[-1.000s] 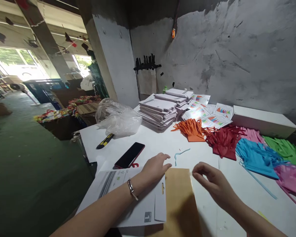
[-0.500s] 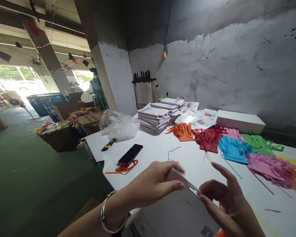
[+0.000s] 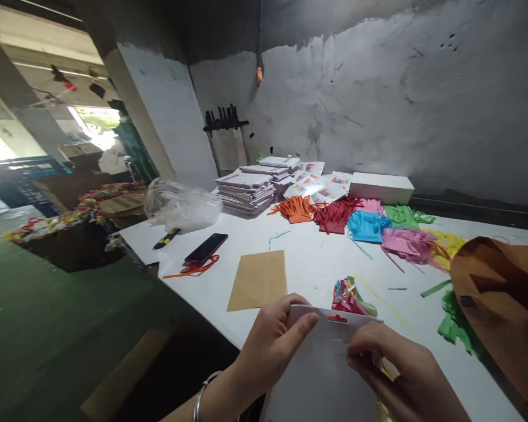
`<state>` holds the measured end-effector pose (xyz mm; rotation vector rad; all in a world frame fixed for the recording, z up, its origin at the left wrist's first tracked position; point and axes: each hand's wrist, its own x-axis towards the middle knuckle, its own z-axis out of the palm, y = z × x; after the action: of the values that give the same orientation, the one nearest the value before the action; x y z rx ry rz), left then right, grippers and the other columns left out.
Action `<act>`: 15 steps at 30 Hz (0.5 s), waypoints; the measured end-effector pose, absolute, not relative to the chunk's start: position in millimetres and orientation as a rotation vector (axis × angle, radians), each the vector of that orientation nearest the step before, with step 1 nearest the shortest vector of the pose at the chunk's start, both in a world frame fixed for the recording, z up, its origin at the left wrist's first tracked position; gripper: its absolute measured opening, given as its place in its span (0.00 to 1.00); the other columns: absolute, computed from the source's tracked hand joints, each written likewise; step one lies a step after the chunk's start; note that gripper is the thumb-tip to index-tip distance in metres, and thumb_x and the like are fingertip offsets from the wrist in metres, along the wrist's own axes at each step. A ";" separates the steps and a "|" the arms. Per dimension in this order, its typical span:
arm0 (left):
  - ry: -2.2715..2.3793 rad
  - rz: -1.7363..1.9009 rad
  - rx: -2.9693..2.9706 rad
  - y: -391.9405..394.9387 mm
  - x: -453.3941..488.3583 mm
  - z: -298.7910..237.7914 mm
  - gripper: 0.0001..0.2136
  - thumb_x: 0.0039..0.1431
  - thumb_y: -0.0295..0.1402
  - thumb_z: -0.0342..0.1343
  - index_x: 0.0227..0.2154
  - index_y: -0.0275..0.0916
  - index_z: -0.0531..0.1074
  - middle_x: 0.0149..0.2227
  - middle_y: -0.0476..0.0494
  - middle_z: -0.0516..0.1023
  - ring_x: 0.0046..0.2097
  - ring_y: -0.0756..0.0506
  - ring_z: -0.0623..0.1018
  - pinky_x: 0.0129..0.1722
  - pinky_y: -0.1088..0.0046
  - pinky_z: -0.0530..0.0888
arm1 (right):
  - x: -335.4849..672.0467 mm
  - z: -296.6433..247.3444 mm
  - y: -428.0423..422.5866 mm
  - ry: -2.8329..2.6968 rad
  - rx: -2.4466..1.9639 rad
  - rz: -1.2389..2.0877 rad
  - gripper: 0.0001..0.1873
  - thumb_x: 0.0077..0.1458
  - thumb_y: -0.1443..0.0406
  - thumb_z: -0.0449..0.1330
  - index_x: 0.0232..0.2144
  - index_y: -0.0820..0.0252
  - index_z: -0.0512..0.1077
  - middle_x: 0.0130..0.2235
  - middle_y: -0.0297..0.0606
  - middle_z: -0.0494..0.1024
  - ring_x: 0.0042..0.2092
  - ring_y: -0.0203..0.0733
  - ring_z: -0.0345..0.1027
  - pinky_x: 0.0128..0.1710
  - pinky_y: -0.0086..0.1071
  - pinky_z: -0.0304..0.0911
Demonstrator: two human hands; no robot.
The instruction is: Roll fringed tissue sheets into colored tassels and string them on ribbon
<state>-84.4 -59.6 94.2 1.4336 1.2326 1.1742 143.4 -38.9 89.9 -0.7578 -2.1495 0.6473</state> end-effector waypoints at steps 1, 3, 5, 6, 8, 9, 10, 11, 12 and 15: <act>1.221 1.159 1.438 -59.3 -78.3 93.9 0.17 0.62 0.48 0.58 0.31 0.36 0.72 0.25 0.49 0.69 0.27 0.50 0.68 0.24 0.77 0.63 | 146.3 86.1 -41.1 -2.130 -0.765 0.587 0.04 0.64 0.66 0.57 0.36 0.51 0.71 0.32 0.35 0.78 0.32 0.39 0.74 0.30 0.27 0.70; 1.188 1.141 1.438 -58.3 -67.8 93.9 0.17 0.63 0.47 0.58 0.31 0.36 0.72 0.25 0.50 0.69 0.27 0.50 0.67 0.24 0.77 0.63 | 152.5 79.8 -43.6 -2.122 -0.749 0.499 0.05 0.63 0.68 0.57 0.37 0.52 0.70 0.32 0.34 0.77 0.32 0.38 0.73 0.30 0.27 0.70; 1.156 1.133 1.437 -57.5 -59.5 94.4 0.16 0.63 0.46 0.58 0.30 0.36 0.72 0.25 0.50 0.68 0.26 0.51 0.66 0.24 0.77 0.62 | 158.6 75.4 -44.4 -2.136 -0.730 0.433 0.06 0.63 0.70 0.58 0.38 0.52 0.69 0.33 0.34 0.77 0.33 0.37 0.73 0.31 0.26 0.70; 1.144 1.127 1.441 -57.3 -56.1 94.8 0.16 0.63 0.46 0.58 0.30 0.36 0.72 0.25 0.51 0.68 0.26 0.51 0.65 0.24 0.77 0.62 | 161.2 73.5 -44.5 -2.141 -0.729 0.405 0.06 0.62 0.70 0.58 0.38 0.52 0.68 0.33 0.34 0.77 0.34 0.38 0.74 0.31 0.26 0.70; 1.123 1.111 1.445 -57.1 -50.8 95.7 0.15 0.64 0.45 0.58 0.30 0.37 0.72 0.24 0.52 0.67 0.26 0.52 0.64 0.23 0.78 0.61 | 164.6 70.1 -44.5 -2.120 -0.749 0.358 0.07 0.63 0.71 0.58 0.40 0.52 0.68 0.35 0.35 0.77 0.36 0.39 0.74 0.33 0.28 0.71; 1.109 1.103 1.439 -57.2 -48.6 96.0 0.15 0.64 0.45 0.58 0.31 0.37 0.72 0.24 0.52 0.67 0.26 0.52 0.64 0.23 0.78 0.60 | 165.5 68.4 -44.5 -2.104 -0.761 0.341 0.08 0.63 0.71 0.58 0.40 0.52 0.68 0.36 0.36 0.77 0.37 0.39 0.74 0.34 0.29 0.71; 1.097 1.099 1.429 -57.3 -46.8 96.3 0.15 0.64 0.44 0.58 0.31 0.37 0.72 0.24 0.52 0.67 0.26 0.52 0.64 0.23 0.78 0.60 | 165.7 66.6 -44.6 -2.089 -0.764 0.325 0.08 0.63 0.72 0.57 0.41 0.52 0.68 0.36 0.36 0.78 0.38 0.40 0.74 0.35 0.29 0.71; 1.082 1.094 1.417 -57.6 -45.3 96.6 0.14 0.64 0.44 0.58 0.31 0.37 0.72 0.24 0.52 0.67 0.26 0.52 0.64 0.23 0.78 0.60 | 165.5 64.9 -44.9 -2.078 -0.756 0.311 0.09 0.63 0.72 0.57 0.41 0.52 0.68 0.36 0.35 0.78 0.38 0.39 0.74 0.36 0.29 0.71; 1.065 1.087 1.402 -57.9 -44.1 96.9 0.14 0.64 0.44 0.58 0.31 0.37 0.72 0.24 0.52 0.68 0.26 0.52 0.64 0.23 0.78 0.60 | 164.9 63.3 -45.5 -2.068 -0.748 0.301 0.09 0.63 0.72 0.57 0.41 0.52 0.68 0.36 0.35 0.78 0.37 0.39 0.74 0.36 0.29 0.71; 1.031 1.059 1.363 -58.7 -41.8 97.9 0.14 0.64 0.44 0.59 0.31 0.37 0.72 0.24 0.52 0.68 0.26 0.52 0.64 0.24 0.78 0.61 | 162.5 58.3 -49.4 -2.032 -0.771 0.268 0.09 0.63 0.72 0.57 0.41 0.52 0.69 0.35 0.33 0.77 0.36 0.39 0.73 0.37 0.31 0.69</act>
<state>-41.8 -58.7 97.9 1.3628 1.0312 1.0591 162.5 -49.4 58.3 -0.7711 -2.0322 0.2680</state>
